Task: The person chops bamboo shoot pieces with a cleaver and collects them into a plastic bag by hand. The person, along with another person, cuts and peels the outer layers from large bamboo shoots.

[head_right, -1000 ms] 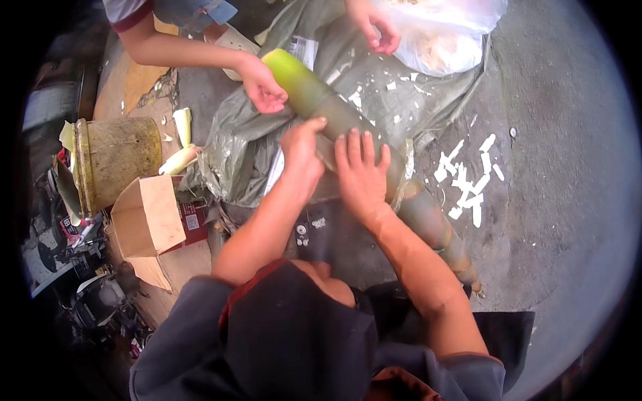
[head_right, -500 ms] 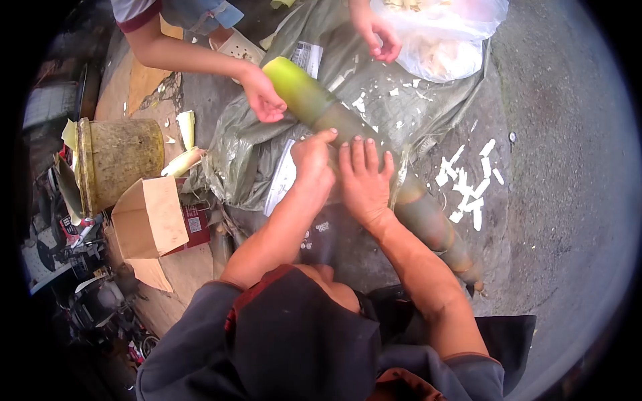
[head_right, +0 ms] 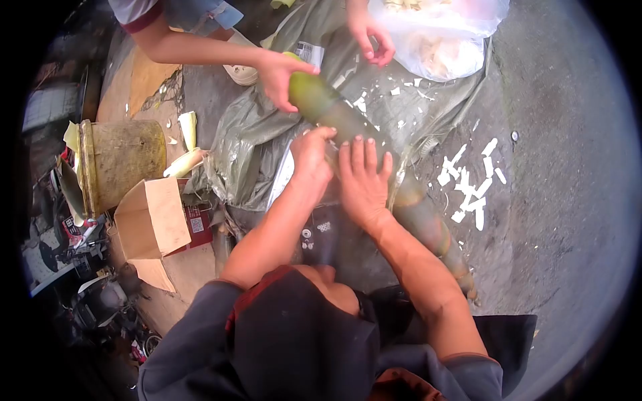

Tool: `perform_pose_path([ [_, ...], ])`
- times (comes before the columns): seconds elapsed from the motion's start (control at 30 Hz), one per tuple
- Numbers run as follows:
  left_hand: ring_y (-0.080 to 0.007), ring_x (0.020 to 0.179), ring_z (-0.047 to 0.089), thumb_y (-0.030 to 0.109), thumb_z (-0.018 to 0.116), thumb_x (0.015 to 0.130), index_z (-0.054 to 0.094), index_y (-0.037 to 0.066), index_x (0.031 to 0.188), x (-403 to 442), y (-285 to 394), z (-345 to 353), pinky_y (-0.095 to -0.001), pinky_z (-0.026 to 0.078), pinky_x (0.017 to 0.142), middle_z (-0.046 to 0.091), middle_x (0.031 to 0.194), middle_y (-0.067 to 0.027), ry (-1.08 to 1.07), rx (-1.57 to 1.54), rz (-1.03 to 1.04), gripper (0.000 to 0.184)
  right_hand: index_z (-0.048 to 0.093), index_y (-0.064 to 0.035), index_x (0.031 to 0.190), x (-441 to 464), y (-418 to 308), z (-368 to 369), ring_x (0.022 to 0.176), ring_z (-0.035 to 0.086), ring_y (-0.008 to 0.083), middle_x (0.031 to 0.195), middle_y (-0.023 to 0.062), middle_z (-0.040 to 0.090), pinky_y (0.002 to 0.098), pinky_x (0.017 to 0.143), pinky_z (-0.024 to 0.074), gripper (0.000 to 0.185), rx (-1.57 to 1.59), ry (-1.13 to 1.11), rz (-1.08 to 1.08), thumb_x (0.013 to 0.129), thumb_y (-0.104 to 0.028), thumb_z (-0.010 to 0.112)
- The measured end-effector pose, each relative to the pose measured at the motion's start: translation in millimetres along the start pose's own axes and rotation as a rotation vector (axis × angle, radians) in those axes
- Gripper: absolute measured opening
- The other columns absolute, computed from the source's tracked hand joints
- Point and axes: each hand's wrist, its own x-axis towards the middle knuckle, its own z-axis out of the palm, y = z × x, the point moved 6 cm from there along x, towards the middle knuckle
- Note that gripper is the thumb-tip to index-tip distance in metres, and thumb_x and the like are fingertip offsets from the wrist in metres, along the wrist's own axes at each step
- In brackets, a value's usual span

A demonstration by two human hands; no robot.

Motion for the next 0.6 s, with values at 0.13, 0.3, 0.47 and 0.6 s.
perform_pose_path([
  [0.13,-0.0268,0.089,0.068,-0.002,0.071,0.086,0.064,-0.008,0.104,-1,0,-5,-0.0408,0.057,0.078,0.067,0.103,-0.0161,-0.051,-0.051,-0.081,0.021,0.057,-0.0101,0.137,6,-4,-3,0.137,0.043,0.0331,0.146,0.0144,0.050,0.0615,0.109,0.0284,0.049,0.007,0.036,-0.023,0.089,-0.021,0.054],
  [0.3,-0.0278,0.090,0.068,-0.001,0.071,0.087,0.063,-0.009,0.107,7,-9,-5,-0.0413,0.057,0.079,0.067,0.105,-0.0170,-0.012,0.021,-0.047,0.023,0.056,-0.0096,0.138,4,-3,-4,0.137,0.044,0.0331,0.146,0.0147,0.050,0.0617,0.106,0.0305,0.054,0.043,0.004,-0.042,0.087,-0.025,0.057],
  [0.47,-0.0316,0.092,0.069,0.000,0.072,0.088,0.062,-0.012,0.112,16,-10,-8,-0.0462,0.058,0.082,0.067,0.107,-0.0188,0.034,-0.017,-0.112,0.028,0.049,-0.0068,0.144,29,14,-39,0.135,0.046,0.0344,0.147,0.0170,0.048,0.0574,0.104,0.0354,0.085,0.287,-0.297,-0.034,0.071,-0.040,0.077],
  [0.6,-0.0341,0.093,0.069,0.001,0.072,0.088,0.061,-0.014,0.114,17,-9,0,-0.0507,0.057,0.084,0.067,0.111,-0.0222,-0.017,0.022,-0.148,0.032,0.038,-0.0019,0.150,46,45,-36,0.137,0.044,0.0406,0.149,0.0253,0.043,0.0553,0.107,0.0389,0.112,0.362,-0.362,0.095,0.061,-0.048,0.089],
])
